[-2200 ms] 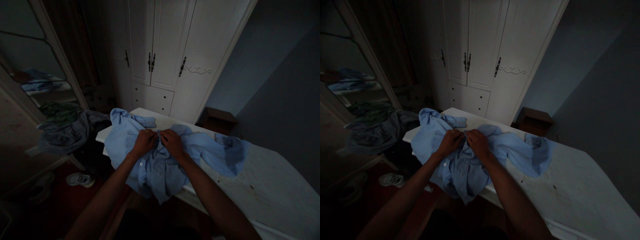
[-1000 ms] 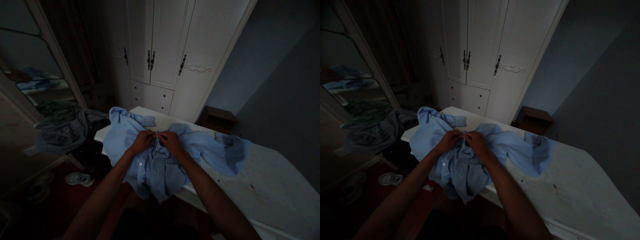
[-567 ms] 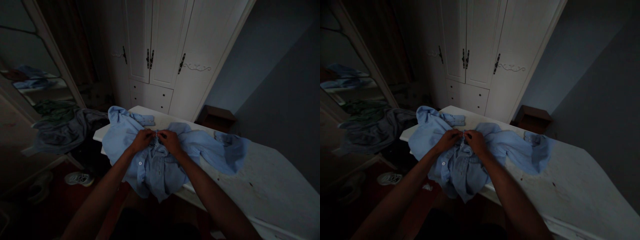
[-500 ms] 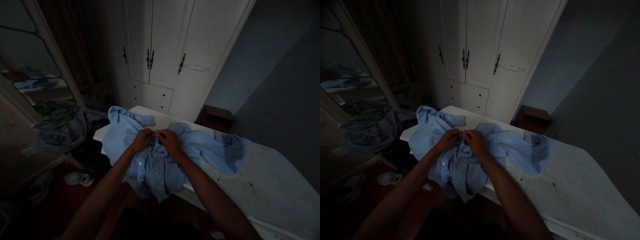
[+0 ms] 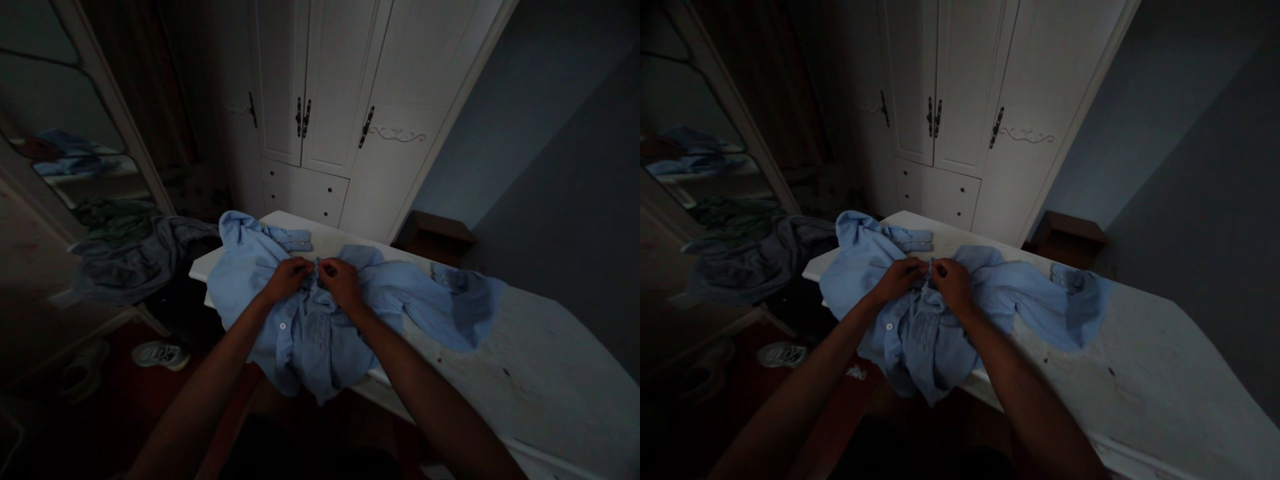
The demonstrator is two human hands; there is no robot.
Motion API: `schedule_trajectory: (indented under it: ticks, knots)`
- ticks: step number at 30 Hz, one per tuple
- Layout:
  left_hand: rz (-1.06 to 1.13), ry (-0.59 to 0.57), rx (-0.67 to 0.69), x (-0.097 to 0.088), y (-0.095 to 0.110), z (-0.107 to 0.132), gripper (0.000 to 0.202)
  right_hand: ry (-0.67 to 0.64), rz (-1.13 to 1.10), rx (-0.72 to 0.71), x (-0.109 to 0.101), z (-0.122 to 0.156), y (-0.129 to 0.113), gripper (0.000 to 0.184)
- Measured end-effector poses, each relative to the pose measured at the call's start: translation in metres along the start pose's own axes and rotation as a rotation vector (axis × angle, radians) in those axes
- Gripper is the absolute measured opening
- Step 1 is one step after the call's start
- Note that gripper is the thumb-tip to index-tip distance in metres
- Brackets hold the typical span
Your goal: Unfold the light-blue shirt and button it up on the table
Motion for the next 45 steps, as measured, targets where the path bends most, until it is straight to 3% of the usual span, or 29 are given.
schedule_trajectory:
  ticks: [6,17,23,31,34,41,45]
  knots:
    - [0.039,-0.009,-0.007,-0.001,0.003,0.0,0.023,0.023,0.017,-0.023,-0.001,0.001,-0.001,0.013]
    - [0.071,-0.013,-0.026,-0.002,0.001,0.0,0.024,0.056,-0.105,0.074,0.001,0.002,0.003,0.012]
    - [0.144,0.047,-0.052,-0.01,0.0,0.004,0.026,0.246,-0.208,0.213,-0.018,-0.002,0.023,0.02]
    - [0.235,0.136,-0.104,-0.009,-0.002,0.004,0.021,0.21,-0.531,0.264,-0.038,-0.009,0.024,0.023]
    - [0.108,0.14,-0.079,-0.007,0.002,0.004,0.025,0.039,-0.648,0.27,-0.039,-0.008,0.016,0.022]
    - [-0.371,0.109,0.079,0.004,0.014,0.006,0.045,-0.673,-0.659,0.226,-0.036,0.002,0.003,0.023]
    - [-0.494,0.089,0.096,0.007,0.012,0.006,0.04,-0.844,-0.645,0.244,-0.035,0.005,0.008,0.028]
Point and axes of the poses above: each hand's wrist, its own z-axis away from the middle knuckle, its own x-axis out of the palm, y = z × x, the point moved 4 cm from there along -z, towards the middle knuckle, and after that the axes turned 5 degrees about -x, right-handed, at the moved point
